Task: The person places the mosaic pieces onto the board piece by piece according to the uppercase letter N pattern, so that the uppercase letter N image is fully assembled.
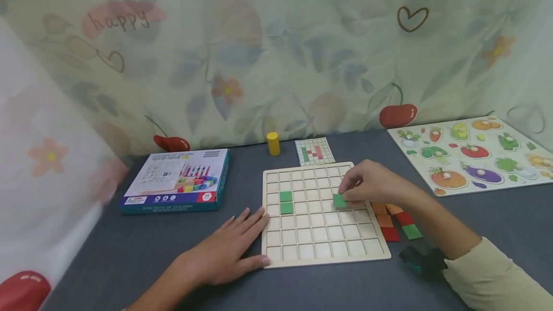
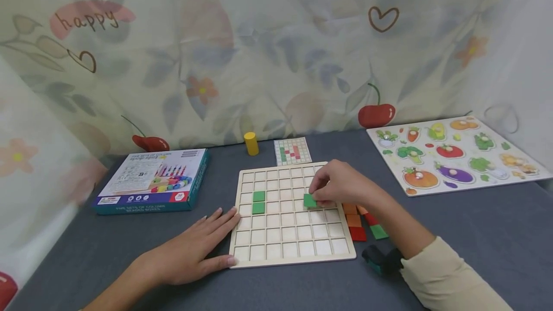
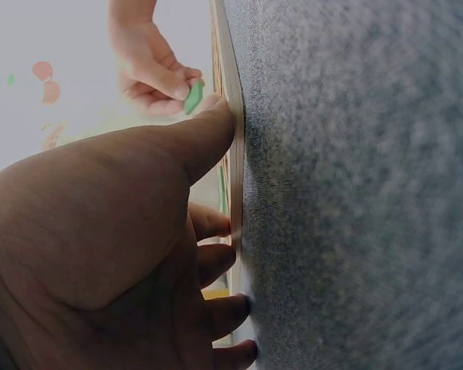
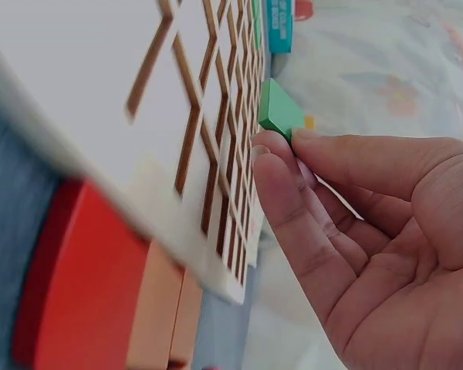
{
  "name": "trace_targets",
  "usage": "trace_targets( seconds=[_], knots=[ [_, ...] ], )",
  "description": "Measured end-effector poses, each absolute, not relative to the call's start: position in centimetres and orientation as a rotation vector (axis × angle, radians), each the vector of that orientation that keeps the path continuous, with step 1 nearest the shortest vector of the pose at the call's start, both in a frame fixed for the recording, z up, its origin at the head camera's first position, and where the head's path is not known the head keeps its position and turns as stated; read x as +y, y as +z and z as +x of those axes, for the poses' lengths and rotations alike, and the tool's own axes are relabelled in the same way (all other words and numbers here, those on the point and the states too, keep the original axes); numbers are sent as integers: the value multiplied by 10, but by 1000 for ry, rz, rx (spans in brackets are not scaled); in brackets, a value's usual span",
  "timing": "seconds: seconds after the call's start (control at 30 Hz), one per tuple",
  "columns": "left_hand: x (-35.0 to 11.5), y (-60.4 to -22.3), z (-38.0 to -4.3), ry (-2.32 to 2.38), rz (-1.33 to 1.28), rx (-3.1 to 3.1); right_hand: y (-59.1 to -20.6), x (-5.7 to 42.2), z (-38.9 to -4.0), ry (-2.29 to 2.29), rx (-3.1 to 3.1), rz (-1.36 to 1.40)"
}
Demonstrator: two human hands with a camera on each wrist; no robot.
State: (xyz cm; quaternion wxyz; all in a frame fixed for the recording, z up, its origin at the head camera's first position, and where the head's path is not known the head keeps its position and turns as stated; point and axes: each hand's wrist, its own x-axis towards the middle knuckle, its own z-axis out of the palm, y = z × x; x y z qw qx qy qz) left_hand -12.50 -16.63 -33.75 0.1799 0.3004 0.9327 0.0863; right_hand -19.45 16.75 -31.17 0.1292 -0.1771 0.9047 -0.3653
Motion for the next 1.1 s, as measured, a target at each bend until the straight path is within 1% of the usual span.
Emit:
trace_targets(
  seconds=[0.1, 0.47, 0.77, 1.1],
  knots=[
    [-167, -337, -125, 250, 857, 2633, -311, 158, -195, -1080, 2594, -509],
    [-168, -339, -125, 253, 861, 2641, -313, 118, -195, -1114, 2526, -619],
    [-168, -338, -125, 278, 853, 2631, -315, 84, -194, -987, 2572, -877],
    [-168, -338, -124, 270, 884, 2643, -318, 65, -186, -902, 2592, -982]
  ],
)
